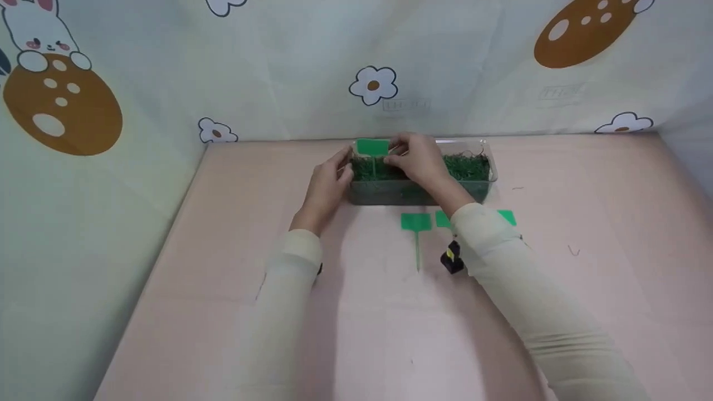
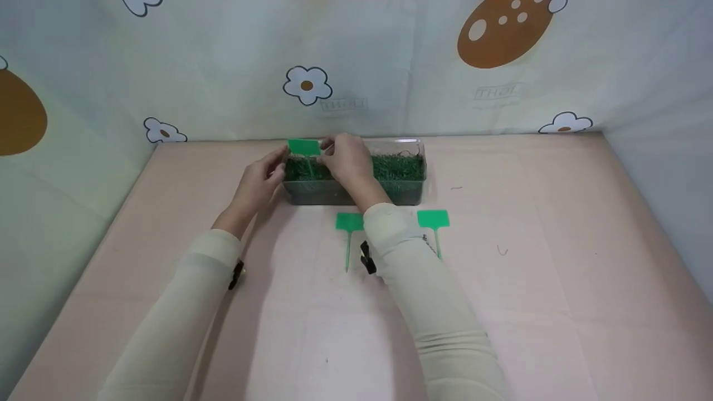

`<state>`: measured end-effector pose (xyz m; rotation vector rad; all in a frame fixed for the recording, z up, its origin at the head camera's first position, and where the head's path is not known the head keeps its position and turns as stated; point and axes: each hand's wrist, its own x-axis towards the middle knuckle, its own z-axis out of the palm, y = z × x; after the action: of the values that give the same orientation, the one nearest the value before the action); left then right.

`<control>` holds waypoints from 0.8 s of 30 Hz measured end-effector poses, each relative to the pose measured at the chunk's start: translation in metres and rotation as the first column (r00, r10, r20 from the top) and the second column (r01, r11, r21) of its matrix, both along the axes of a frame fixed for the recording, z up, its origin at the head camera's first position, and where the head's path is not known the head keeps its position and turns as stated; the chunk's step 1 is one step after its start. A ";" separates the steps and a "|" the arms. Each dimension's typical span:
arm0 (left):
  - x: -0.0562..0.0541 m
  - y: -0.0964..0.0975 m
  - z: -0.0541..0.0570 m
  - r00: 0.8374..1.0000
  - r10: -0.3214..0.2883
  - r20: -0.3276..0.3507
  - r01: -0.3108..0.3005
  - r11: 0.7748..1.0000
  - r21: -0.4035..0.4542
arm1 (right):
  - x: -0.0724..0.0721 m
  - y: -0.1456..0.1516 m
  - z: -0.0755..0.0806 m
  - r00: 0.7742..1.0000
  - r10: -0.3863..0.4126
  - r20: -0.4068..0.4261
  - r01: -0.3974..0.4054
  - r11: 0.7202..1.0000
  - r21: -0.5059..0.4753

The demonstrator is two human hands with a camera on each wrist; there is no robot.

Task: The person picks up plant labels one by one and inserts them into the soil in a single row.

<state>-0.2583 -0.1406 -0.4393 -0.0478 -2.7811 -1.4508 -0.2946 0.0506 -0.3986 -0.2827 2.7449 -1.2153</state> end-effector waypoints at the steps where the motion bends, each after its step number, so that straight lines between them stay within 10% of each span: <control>1: 0.000 0.000 0.000 1.000 0.002 0.003 -0.002 1.000 0.002 | 0.000 0.002 0.001 1.000 -0.005 0.002 0.005 1.000 -0.006; 24: 0.001 0.001 0.000 1.000 0.005 0.002 -0.005 1.000 0.020 | 0.008 0.030 0.008 0.999 -0.040 -0.023 0.040 0.999 -0.004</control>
<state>-0.2573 -0.1399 -0.4394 -0.0396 -2.7662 -1.4777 -0.2863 0.0807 -0.3903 -0.2453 2.7811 -1.2348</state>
